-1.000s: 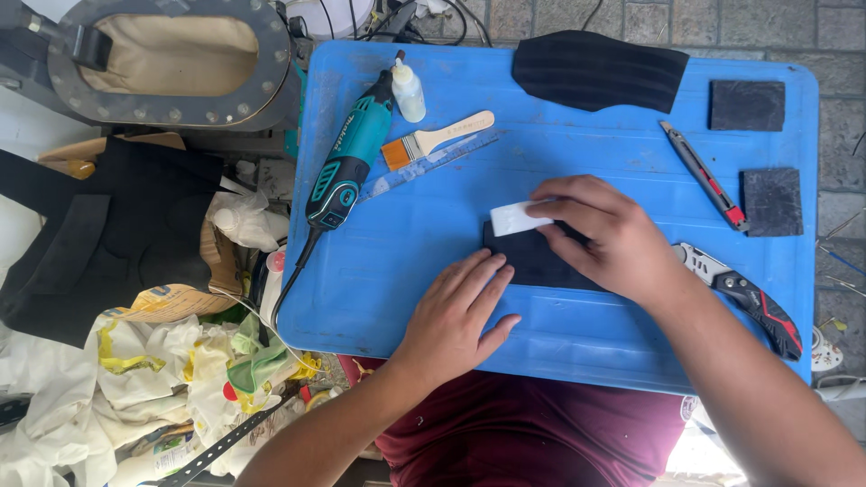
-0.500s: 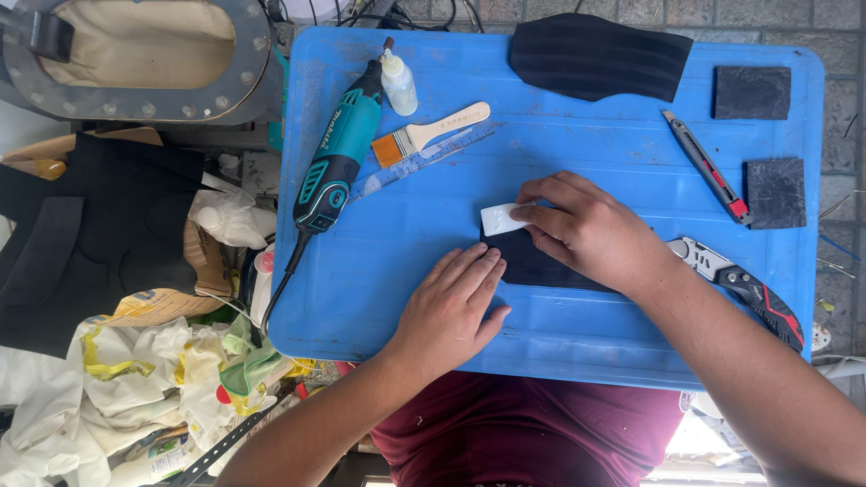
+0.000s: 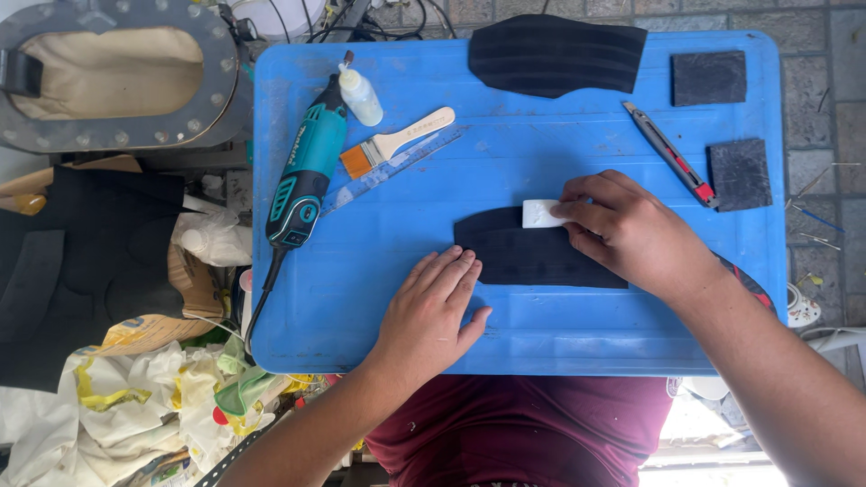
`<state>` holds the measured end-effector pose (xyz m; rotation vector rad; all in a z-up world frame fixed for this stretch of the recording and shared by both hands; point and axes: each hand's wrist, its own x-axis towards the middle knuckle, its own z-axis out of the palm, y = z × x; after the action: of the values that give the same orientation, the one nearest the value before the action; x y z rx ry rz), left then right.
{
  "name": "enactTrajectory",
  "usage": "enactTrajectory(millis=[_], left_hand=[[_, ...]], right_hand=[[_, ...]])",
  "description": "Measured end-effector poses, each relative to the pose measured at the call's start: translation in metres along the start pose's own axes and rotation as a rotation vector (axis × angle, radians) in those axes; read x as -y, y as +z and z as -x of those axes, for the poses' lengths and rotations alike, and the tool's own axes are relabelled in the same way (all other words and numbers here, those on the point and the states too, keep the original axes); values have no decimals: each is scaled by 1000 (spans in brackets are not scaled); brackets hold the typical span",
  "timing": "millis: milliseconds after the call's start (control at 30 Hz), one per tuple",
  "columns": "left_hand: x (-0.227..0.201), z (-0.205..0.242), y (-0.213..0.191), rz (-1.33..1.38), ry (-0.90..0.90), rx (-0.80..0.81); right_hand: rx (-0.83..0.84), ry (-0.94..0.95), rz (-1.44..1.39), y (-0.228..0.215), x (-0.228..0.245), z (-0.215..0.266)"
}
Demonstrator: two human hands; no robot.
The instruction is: The person applies glue from a small bottle onto a white rectangular block and then rubs the block across two black fabric pieces on a blue work surface. The person repeats the gluing and rubbing steps on the same fabric pieces.
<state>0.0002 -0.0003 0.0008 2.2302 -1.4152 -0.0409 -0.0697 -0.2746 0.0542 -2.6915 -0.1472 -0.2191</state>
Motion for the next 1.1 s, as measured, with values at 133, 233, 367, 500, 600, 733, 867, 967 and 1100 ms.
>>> enactTrajectory(millis=[133,233,367,500,600,733,867,967,1100], left_hand=[[-1,-2,-2,-10,8,27],[-1,-3,-5,-16,14,28],[-1,-5,-7,-14,16,29],[-2,-4,-6,-20,2,36],[-3,-2,-6,-27,-9,51],[-6,1,-8,5,-14,38],[-9,6,-10,5,-4,15],[-8,8,-9,33,-8,13],[-7,9,-5,45,-22,21]], right_hand=[[4,63,5,-7,-5,20],[9,120,25,-12,-10,35],[-13,172,75,-22,-18,60],[-27,214,125,-31,-23,76],[-21,225,189,-40,-22,82],[-131,166,198,-56,-16,81],[-182,115,79,-52,-11,66],[-180,42,-37,-39,-16,49],[-124,72,-57,-28,-29,48]])
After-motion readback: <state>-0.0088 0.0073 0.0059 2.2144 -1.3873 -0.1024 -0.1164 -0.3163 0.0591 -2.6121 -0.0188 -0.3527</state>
